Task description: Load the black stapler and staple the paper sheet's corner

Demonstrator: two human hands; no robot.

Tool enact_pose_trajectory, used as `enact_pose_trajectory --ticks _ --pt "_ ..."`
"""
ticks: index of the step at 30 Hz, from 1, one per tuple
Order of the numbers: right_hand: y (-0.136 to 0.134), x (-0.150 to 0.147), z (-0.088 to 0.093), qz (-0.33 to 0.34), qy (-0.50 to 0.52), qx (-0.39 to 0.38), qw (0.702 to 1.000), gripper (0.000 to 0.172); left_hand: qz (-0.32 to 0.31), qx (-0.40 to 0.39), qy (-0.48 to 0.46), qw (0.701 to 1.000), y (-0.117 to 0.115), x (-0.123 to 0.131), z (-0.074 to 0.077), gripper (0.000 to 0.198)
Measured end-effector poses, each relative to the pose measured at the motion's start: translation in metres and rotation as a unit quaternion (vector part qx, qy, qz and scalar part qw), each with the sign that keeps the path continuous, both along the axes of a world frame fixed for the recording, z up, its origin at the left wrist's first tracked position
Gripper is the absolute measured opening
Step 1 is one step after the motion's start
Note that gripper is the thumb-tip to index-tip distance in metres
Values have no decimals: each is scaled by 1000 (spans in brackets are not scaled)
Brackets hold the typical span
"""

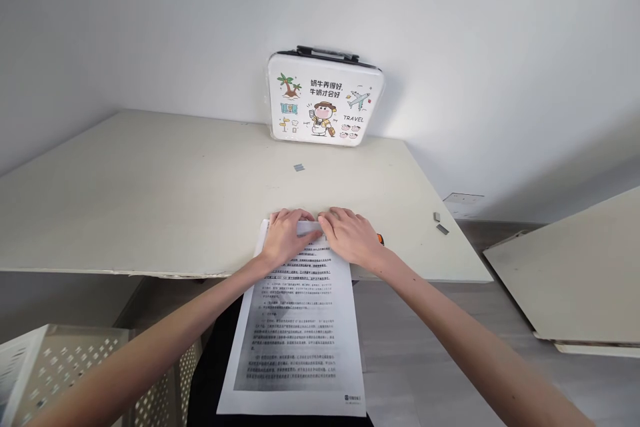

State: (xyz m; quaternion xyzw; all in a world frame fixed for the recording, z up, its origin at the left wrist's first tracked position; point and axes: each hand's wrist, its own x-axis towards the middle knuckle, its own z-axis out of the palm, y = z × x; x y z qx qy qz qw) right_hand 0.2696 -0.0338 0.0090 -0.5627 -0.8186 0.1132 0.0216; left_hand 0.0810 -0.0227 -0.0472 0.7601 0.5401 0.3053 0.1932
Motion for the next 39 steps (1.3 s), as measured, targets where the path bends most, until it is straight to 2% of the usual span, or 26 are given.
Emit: enact_pose_trajectory --ticks 7,16,23,27,30,34,39 --pt "1 0 -6 -7 -15 21 1000 54 2 6 -4 1000 -2 0 1 20" --pt "-4 -10 -22 1 -85 133 987 57 9 -1 5 1000 -6 -2 5 19" --pt "-3 -14 -23 0 -48 130 990 54 8 7 19 1000 -8 -6 3 10" --pt "0 1 -13 8 45 87 995 52 4 3 24 1000 -6 -7 5 11" --pt "-3 22 -12 34 143 78 986 51 -5 -7 24 1000 -4 -9 6 11" --pt "-12 52 -29 89 187 140 968 41 -8 -9 26 1000 2 -17 7 11" --pt "-17 80 -57 67 189 167 965 35 -4 -19 40 999 16 -34 9 11"
